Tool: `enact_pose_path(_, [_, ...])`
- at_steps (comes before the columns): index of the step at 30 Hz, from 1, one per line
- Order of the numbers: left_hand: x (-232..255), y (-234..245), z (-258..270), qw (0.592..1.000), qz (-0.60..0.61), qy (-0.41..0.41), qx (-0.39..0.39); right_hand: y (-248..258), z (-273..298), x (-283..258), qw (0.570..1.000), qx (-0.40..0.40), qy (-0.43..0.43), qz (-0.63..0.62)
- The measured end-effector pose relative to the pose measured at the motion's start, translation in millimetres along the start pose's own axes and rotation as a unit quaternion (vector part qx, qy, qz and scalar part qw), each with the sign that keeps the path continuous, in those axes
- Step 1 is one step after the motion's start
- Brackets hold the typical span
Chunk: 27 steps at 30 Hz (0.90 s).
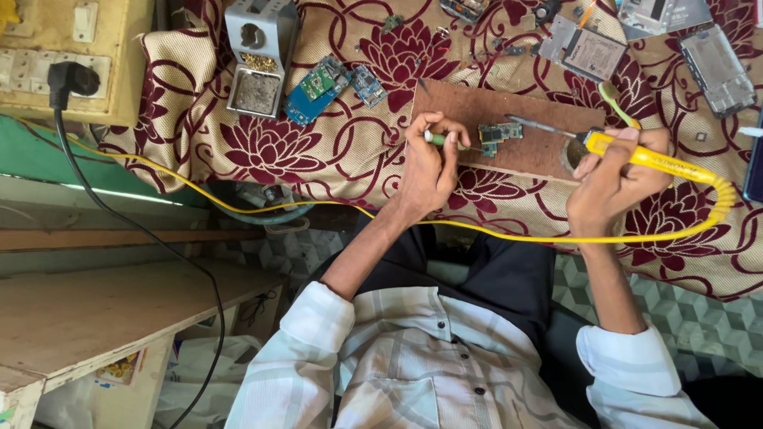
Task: The person uses a soldering iron and tweezers to apply solder to a small circuit board placed on a wooden board. They repeatedly heat and adjust components on the board while working at a cluttered table with various electronic parts.
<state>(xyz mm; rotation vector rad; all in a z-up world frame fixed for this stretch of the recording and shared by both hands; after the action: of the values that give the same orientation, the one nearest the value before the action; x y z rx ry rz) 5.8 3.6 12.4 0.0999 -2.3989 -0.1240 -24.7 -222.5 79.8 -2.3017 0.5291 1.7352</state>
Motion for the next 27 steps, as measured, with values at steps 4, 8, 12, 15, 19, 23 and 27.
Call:
enact_pose_path(4, [-1,0,-2,1.0,0.001,0.005,-0.008,7,2,7,1.0,-0.004,0.02,0.023])
enact_pose_path(8, [-1,1,-3,1.0,-0.002,-0.007,0.0,5,1,13,0.999,-0.026,0.032,0.023])
enact_pose_path(12, [-1,0,-2,1.0,-0.001,-0.005,0.004,-1,2,15,0.999,-0.029,0.02,0.02])
enact_pose_path(15, [-2,-1,-2,1.0,-0.004,-0.016,0.008,-1,2,11,0.998,-0.02,0.019,0.064])
enact_pose_path(19, [-5,-1,-2,1.0,-0.01,-0.017,-0.002,0,0,1,0.992,-0.038,0.037,0.115])
enact_pose_path(23, [-6,-1,-1,1.0,-0.008,-0.016,-0.004,-6,-5,-9,0.996,-0.033,-0.002,0.088])
enact_pose_path(27, [-4,-2,-1,1.0,-0.002,0.007,0.001,-8,-6,-28,0.957,-0.051,0.148,0.244])
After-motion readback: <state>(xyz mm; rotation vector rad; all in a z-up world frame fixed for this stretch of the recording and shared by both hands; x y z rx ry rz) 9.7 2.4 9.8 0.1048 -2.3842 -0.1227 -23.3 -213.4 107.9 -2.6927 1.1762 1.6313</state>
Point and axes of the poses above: each hand's wrist, its own z-axis away from the middle knuckle, its own y-axis out of the back of the hand, x = y × z, the point moved 1 cm from there along -z, towards the middle knuckle, and after that the axes turned 12 degrees about -y, right-handed, at the moved point
